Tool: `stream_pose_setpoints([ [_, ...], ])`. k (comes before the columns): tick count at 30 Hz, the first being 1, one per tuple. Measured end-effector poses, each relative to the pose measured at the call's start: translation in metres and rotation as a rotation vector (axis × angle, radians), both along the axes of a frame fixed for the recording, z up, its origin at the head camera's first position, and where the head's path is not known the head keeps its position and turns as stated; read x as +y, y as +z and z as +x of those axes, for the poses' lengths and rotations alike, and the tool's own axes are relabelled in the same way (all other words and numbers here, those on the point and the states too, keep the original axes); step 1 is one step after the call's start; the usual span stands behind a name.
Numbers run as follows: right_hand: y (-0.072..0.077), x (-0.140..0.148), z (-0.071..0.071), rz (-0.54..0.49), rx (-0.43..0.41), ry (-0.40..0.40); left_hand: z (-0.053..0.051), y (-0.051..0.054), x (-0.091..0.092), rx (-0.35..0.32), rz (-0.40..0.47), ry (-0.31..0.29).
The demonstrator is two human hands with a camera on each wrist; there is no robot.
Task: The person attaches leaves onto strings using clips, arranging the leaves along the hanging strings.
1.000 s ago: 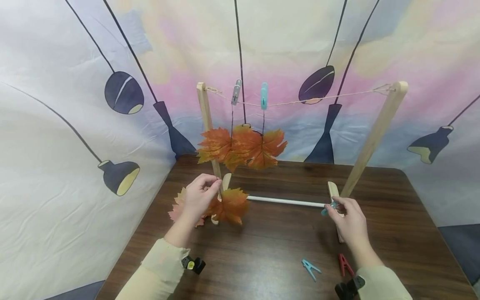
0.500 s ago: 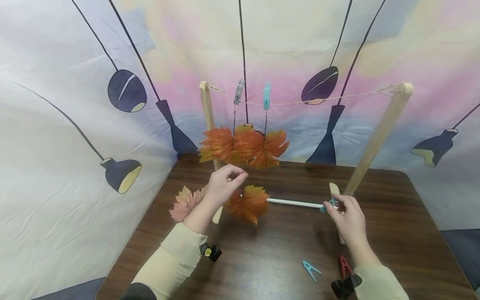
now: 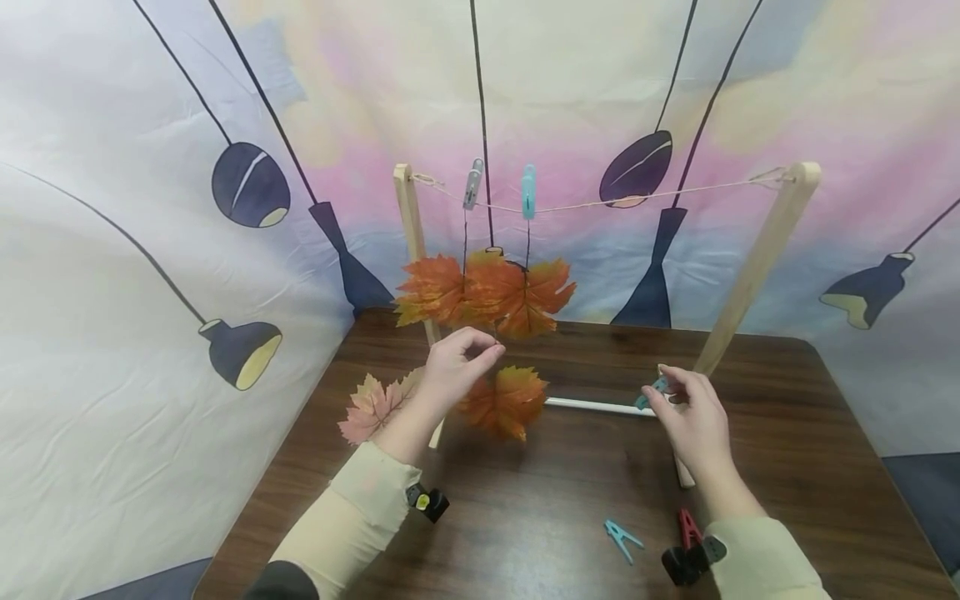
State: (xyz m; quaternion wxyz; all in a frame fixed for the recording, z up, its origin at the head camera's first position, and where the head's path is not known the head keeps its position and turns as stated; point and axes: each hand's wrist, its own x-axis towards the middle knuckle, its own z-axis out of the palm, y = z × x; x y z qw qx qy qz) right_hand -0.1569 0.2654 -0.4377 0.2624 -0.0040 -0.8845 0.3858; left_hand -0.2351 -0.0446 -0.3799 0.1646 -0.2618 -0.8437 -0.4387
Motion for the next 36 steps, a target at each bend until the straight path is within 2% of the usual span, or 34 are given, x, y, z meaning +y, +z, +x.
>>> stream_pose_setpoints([
  [5,0.012,-0.001,-0.002,0.003,0.017,0.013,0.0,0.003,0.007,0.005,-0.036,-0.01],
  [11,0.027,-0.003,-0.004,0.039,0.023,0.021,0.003,0.004,0.015,-0.037,-0.022,-0.046],
  [19,0.048,-0.006,-0.008,0.016,0.084,0.032,0.004,0.007,0.022,-0.076,-0.053,-0.079],
  [29,0.06,-0.006,-0.009,-0.015,0.079,0.022,0.002,0.018,0.032,-0.074,-0.058,-0.114],
  [36,0.068,-0.007,-0.009,-0.008,0.094,0.006,-0.002,0.023,0.038,-0.045,-0.05,-0.127],
])
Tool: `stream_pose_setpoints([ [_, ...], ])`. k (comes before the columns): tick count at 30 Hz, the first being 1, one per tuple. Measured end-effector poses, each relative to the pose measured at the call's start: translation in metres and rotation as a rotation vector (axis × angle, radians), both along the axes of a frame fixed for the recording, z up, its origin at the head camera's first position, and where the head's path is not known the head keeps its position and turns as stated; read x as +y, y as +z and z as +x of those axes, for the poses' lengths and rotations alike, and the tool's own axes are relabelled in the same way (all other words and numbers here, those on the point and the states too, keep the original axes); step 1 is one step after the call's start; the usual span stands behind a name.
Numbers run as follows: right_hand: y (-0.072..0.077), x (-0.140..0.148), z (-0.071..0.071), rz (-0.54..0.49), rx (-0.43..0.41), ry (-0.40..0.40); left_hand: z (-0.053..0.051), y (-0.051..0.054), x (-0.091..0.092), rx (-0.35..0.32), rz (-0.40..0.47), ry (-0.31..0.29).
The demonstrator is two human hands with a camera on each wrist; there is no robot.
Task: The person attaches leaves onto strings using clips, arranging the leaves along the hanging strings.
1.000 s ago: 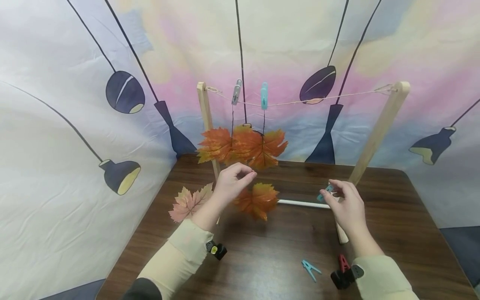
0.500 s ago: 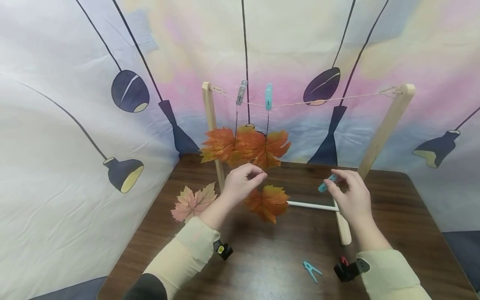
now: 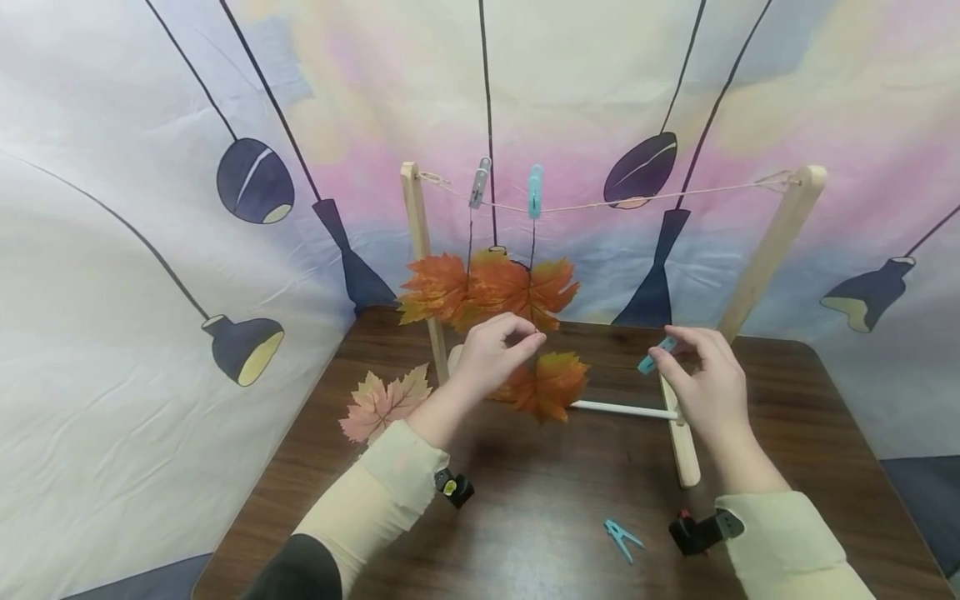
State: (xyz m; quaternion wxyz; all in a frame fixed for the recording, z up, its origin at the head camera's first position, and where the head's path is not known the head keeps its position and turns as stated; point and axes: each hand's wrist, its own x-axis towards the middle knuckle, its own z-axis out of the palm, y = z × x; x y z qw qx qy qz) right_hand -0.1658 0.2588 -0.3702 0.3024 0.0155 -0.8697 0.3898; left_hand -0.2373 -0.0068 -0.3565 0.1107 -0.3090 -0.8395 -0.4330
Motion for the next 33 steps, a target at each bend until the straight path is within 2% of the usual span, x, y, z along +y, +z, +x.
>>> stream_pose_setpoints([
  [9,0.013,-0.001,-0.004,0.006,0.039,0.021,-0.002,0.002,-0.001,-0.022,0.003,0.013],
  [16,0.025,-0.002,-0.006,-0.018,-0.021,0.009,-0.006,0.005,0.002,-0.028,0.012,0.014],
  [24,0.035,0.001,-0.007,-0.05,-0.081,-0.037,-0.008,0.011,0.006,0.016,-0.002,0.007],
  [27,0.038,0.002,-0.008,-0.032,-0.073,-0.051,-0.009,0.013,0.007,0.022,-0.007,0.001],
  [33,0.051,0.0,-0.014,-0.011,-0.032,-0.029,-0.011,0.02,0.008,0.018,-0.025,-0.007],
])
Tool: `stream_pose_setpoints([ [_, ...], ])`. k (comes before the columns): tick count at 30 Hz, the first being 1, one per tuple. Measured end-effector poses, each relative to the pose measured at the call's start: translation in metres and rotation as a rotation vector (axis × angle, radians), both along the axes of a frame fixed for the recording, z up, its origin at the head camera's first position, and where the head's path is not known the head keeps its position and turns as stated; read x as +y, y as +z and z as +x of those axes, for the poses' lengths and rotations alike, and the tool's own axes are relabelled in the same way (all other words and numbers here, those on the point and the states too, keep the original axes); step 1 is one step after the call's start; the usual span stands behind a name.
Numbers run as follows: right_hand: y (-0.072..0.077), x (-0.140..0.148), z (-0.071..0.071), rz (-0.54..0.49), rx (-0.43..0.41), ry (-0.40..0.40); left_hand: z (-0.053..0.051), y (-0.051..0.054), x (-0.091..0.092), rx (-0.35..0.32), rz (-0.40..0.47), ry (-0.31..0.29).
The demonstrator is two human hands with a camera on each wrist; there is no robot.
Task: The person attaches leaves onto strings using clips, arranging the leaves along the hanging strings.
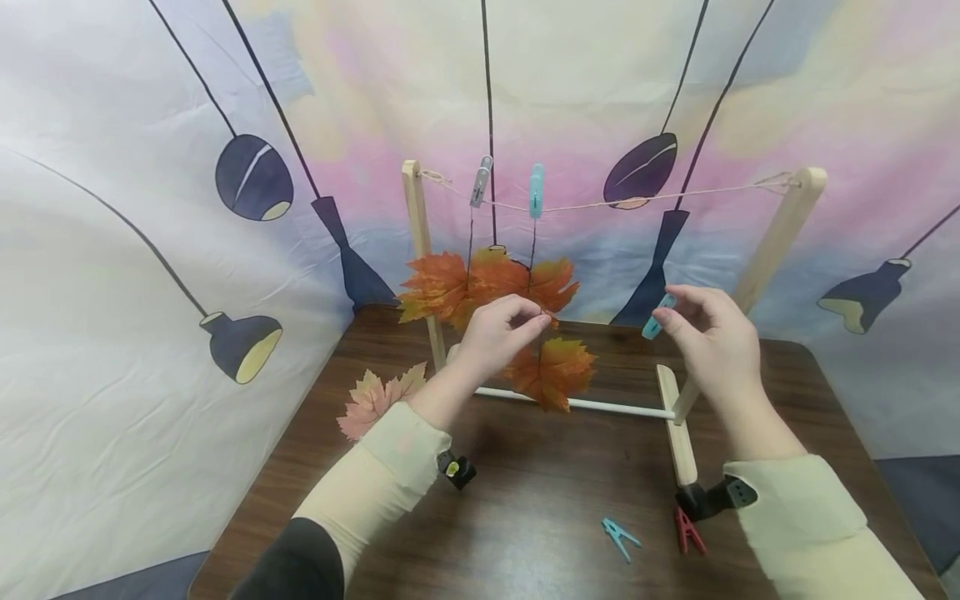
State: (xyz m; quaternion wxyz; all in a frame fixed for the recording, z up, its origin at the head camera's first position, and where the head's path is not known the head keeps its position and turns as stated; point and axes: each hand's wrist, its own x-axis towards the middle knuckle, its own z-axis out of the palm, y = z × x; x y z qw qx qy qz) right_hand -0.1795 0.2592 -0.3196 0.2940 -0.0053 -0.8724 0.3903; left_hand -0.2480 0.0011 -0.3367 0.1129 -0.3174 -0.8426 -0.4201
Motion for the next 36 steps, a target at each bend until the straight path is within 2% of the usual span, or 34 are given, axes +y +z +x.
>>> stream_pose_setpoints([
  [5,0.014,-0.002,-0.006,0.016,0.038,-0.001,-0.003,0.009,0.004,0.031,-0.013,-0.018],
  [9,0.023,-0.005,-0.01,-0.007,0.065,0.008,-0.004,0.016,0.008,0.041,-0.017,-0.018],
  [20,0.038,-0.009,-0.018,-0.06,0.102,0.01,-0.011,0.035,0.017,0.098,-0.052,-0.013],
  [26,0.048,-0.014,-0.022,-0.093,0.154,0.024,-0.015,0.046,0.022,0.081,-0.086,-0.009],
  [31,0.057,-0.016,-0.025,-0.139,0.133,0.016,-0.02,0.051,0.025,0.058,-0.098,0.005],
  [36,0.067,-0.018,-0.03,-0.203,0.128,0.019,-0.024,0.055,0.027,0.085,-0.085,0.026],
])
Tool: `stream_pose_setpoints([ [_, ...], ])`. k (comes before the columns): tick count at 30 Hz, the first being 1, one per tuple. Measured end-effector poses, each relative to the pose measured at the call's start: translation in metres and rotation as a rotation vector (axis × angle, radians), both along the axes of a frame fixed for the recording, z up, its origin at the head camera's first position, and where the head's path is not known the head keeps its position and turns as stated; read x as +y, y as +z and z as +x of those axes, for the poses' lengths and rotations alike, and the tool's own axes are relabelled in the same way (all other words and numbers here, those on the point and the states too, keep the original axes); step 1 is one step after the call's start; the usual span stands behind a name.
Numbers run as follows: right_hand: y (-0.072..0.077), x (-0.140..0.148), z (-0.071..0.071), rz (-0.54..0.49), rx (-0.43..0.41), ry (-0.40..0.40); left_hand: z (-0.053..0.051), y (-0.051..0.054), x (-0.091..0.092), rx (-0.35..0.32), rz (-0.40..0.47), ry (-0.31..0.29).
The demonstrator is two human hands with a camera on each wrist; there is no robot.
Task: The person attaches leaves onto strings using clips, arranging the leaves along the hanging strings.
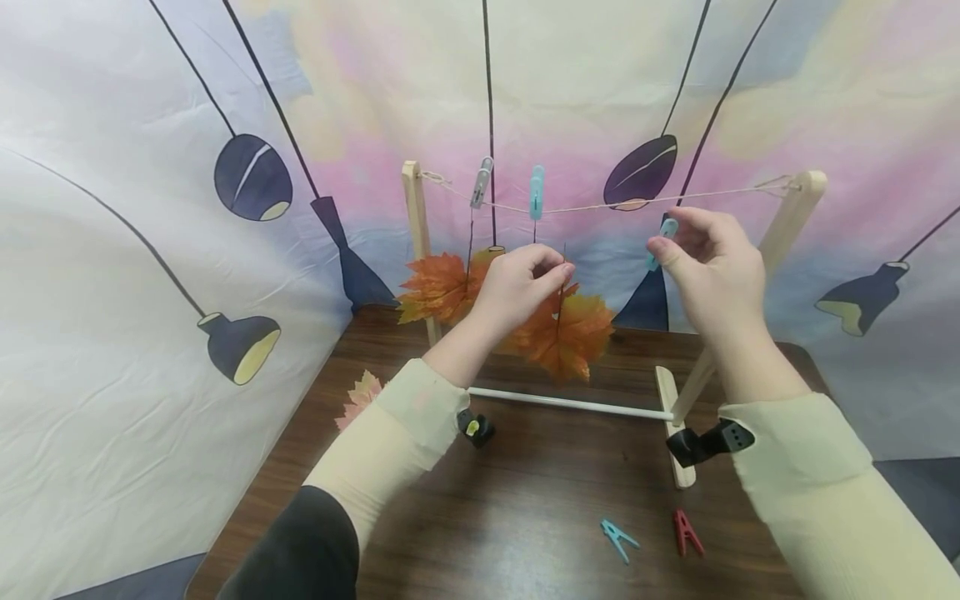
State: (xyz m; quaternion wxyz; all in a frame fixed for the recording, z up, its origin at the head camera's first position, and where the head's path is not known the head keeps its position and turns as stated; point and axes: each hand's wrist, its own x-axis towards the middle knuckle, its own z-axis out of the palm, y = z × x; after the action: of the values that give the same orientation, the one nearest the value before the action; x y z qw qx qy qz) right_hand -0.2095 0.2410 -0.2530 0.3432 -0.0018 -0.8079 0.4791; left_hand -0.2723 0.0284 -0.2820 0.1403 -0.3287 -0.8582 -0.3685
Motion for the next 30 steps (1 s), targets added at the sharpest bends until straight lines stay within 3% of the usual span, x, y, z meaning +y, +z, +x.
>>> stream_pose_setpoints([
  [8,0.011,-0.005,-0.004,-0.001,0.007,0.017,-0.004,0.007,0.003,-0.103,-0.042,0.029],
  [18,0.026,-0.009,-0.01,-0.021,-0.009,0.016,-0.007,0.021,0.015,-0.101,-0.017,0.031],
  [30,0.043,-0.021,-0.023,-0.034,-0.01,0.055,-0.013,0.014,0.019,-0.159,0.043,0.073],
])
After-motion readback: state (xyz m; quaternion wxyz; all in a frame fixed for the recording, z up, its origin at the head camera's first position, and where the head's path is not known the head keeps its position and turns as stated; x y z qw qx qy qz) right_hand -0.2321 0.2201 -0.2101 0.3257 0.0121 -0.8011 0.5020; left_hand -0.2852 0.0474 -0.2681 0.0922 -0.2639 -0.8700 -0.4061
